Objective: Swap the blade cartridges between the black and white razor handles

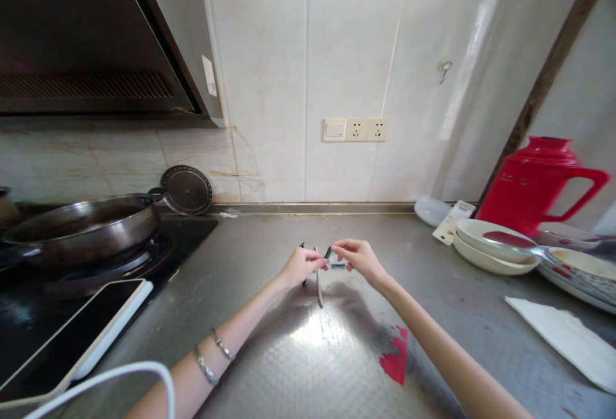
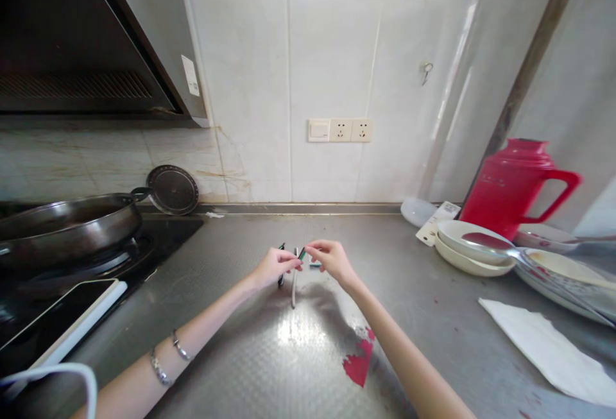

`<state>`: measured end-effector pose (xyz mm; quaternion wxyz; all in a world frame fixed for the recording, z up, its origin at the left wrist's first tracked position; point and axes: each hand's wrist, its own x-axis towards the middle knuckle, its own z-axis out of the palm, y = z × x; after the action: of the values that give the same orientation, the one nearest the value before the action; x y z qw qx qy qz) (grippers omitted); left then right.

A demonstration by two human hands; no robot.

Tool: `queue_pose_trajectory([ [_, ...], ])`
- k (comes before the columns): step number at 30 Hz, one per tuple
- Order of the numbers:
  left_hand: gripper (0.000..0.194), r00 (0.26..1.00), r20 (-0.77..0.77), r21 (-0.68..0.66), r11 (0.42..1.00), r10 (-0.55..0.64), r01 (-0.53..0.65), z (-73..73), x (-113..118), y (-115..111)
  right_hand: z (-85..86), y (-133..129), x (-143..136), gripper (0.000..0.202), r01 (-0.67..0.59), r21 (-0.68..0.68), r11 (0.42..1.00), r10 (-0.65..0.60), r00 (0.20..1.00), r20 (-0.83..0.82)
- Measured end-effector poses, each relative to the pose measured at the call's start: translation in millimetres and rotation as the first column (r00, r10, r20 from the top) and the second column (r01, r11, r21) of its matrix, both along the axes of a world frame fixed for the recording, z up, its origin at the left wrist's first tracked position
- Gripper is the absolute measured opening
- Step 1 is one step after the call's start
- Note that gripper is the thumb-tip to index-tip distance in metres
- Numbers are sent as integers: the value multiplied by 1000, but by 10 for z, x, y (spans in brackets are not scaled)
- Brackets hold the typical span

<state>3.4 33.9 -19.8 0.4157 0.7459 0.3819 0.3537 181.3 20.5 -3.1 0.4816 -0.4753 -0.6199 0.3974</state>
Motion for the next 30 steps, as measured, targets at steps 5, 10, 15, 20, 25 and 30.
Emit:
queue_pose_trajectory([
  [5,26,999,-10,13,999,-50,50,21,12,-15,22,22,-7,33,-84,17,996,82,992,92],
  [10,31,995,99,27,999,28,-31,0,-17,42,53,29,-1,30,-144,79,986,123,967,224],
  [15,24,996,76,14,999,46,-48,34,-31,39,102,-11,-10,27,-204,166,965,136,927,348],
  [20,30,996,65,-55,997,64,-61,12,-5,42,99,-9,-10,21,-208,224,952,107,913,393],
  [25,30,966,191,-137,979,177,-152,24,16,57,25,40,24,23,-104,221,970,28,946,322],
  [30,29,869,331,-260,920,369,-291,74,82,4,-25,24,23,22,-83,282,956,-19,939,342],
])
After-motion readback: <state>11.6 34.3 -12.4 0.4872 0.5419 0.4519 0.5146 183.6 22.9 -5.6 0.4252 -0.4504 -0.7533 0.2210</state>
